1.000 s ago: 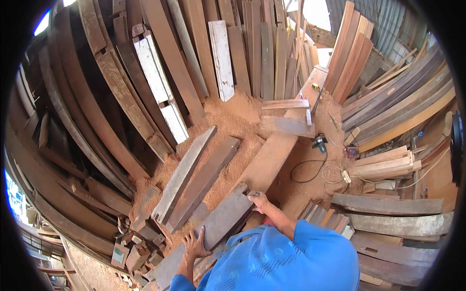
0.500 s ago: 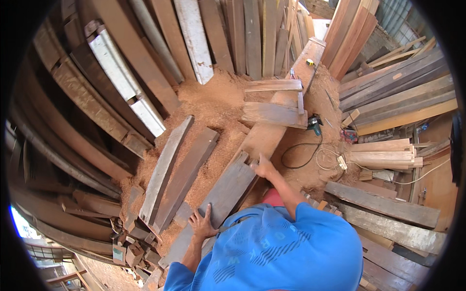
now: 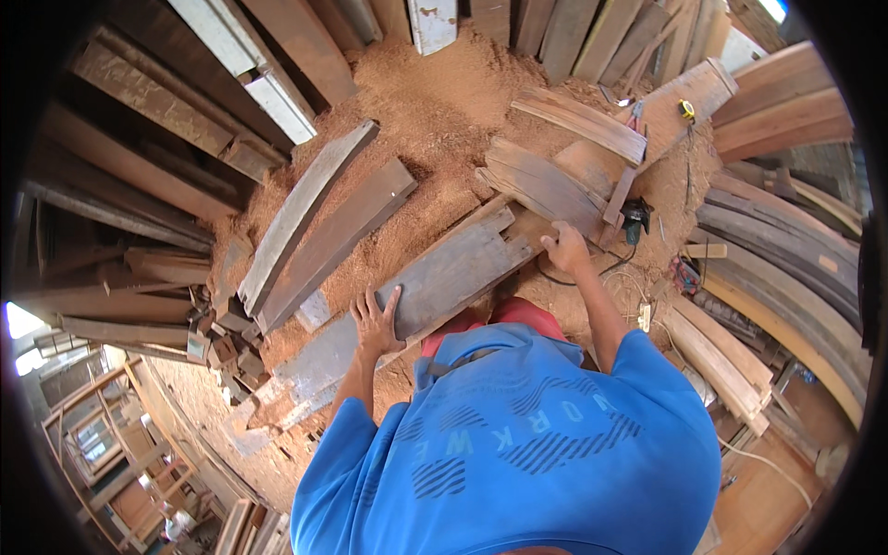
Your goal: The person uses a circular saw to cut pieces of wood, then moves and sorts various wooden boards within a workspace.
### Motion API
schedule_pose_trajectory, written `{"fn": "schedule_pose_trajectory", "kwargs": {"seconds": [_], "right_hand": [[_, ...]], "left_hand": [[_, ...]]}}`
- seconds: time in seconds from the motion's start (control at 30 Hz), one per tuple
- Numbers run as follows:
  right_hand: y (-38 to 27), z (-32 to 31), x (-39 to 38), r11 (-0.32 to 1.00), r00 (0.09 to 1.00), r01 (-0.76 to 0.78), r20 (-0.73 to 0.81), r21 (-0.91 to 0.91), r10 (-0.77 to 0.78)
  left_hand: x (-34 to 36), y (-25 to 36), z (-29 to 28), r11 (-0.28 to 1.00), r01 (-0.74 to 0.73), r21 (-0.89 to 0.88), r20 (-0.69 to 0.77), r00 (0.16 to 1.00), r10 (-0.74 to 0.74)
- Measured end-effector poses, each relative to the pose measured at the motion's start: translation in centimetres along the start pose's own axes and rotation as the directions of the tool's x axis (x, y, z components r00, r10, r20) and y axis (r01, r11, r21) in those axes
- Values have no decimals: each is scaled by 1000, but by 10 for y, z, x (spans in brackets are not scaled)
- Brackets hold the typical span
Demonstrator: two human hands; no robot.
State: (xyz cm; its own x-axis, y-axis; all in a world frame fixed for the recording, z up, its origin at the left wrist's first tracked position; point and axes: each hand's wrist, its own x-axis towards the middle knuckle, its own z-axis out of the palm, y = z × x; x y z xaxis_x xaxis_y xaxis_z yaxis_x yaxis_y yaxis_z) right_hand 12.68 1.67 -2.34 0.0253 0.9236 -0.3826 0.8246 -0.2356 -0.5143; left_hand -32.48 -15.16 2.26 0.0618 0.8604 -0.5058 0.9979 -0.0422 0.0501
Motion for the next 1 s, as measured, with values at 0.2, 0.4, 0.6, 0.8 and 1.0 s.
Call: {"fn": "schedule_pose_trajectory", "kwargs": {"seconds": [0.2, 0.4, 0.6, 0.8, 1.0], "right_hand": [[-57, 22, 1, 976, 977, 180, -93, -119, -192], [-39, 65, 33, 964, 965, 263, -12, 29, -263], [-39, 71, 40, 994, 997, 54, -61, 97, -48], [-63, 70, 34, 995, 992, -70, -109, -67, 63], [-71, 74, 29, 980, 984, -140, -131, -141, 122]], "left_hand": [[2, 5, -8, 1000, 15, -25, 7, 1000, -14], [-5, 5, -8, 998, 61, -20, -19, 998, -62], [-14, 1, -10, 995, 44, -84, -79, 996, -50], [-22, -4, -1, 997, 32, -76, -128, 991, -41], [-24, -2, -3, 993, 26, -117, -144, 989, -43]]}}
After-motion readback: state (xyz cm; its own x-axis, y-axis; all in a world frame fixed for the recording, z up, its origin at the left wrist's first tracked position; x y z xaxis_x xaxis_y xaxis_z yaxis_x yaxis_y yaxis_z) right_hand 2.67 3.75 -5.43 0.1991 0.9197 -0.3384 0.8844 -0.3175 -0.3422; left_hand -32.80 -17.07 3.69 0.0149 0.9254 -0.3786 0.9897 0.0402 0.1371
